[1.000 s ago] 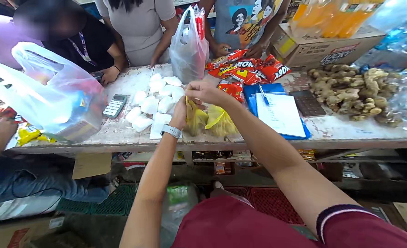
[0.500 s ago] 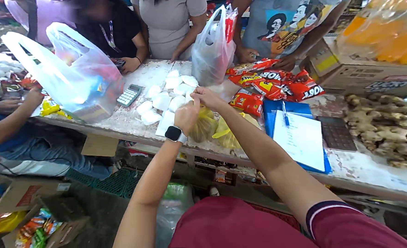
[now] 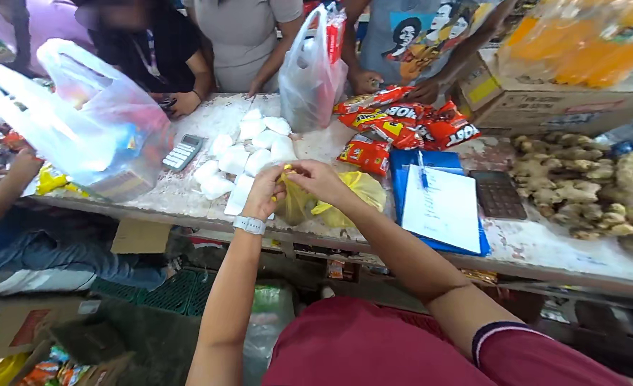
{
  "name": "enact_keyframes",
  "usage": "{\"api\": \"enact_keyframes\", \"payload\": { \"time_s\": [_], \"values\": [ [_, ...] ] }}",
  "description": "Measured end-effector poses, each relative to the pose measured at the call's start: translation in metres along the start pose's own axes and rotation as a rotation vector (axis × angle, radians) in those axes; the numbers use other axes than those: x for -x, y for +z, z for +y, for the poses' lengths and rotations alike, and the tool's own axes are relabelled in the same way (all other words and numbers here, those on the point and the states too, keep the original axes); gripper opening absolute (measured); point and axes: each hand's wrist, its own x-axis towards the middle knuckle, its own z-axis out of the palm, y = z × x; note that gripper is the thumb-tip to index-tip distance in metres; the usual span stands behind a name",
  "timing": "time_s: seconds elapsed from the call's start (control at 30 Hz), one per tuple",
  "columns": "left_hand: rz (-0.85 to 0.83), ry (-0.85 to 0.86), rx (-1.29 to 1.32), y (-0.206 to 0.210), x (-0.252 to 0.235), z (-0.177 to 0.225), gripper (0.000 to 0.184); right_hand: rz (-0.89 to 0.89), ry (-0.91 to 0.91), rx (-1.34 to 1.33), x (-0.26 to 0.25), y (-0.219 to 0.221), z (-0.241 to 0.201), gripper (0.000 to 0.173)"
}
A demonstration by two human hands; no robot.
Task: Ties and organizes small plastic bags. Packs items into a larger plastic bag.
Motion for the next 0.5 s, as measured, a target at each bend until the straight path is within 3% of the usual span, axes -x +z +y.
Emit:
{"api": "enact_keyframes", "payload": {
  "time_s": [0.13, 0.23, 0.4, 0.5],
  "values": [
    [0.085, 0.214, -0.233, 0.012, -0.002, -0.008, 0.023, 0.107, -0.217, 0.441, -0.005, -0.002, 0.007, 0.022],
    [0.151, 0.408, -0.626, 0.009, -0.005, -0.013, 0.028, 0.129, -0.339, 0.685, -0.008, -0.005, 0.012, 0.018],
    [0.295, 0.609, -0.904, 0.007, -0.012, -0.009, 0.037, 0.269, -0.495, 0.924, -0.022, -0.025, 0.011, 0.013],
    [0.362, 0.651, -0.974, -0.011, -0.019, -0.008, 0.035, 0.313, -0.494, 0.987, -0.037, -0.043, 0.037, 0.016]
  ]
}}
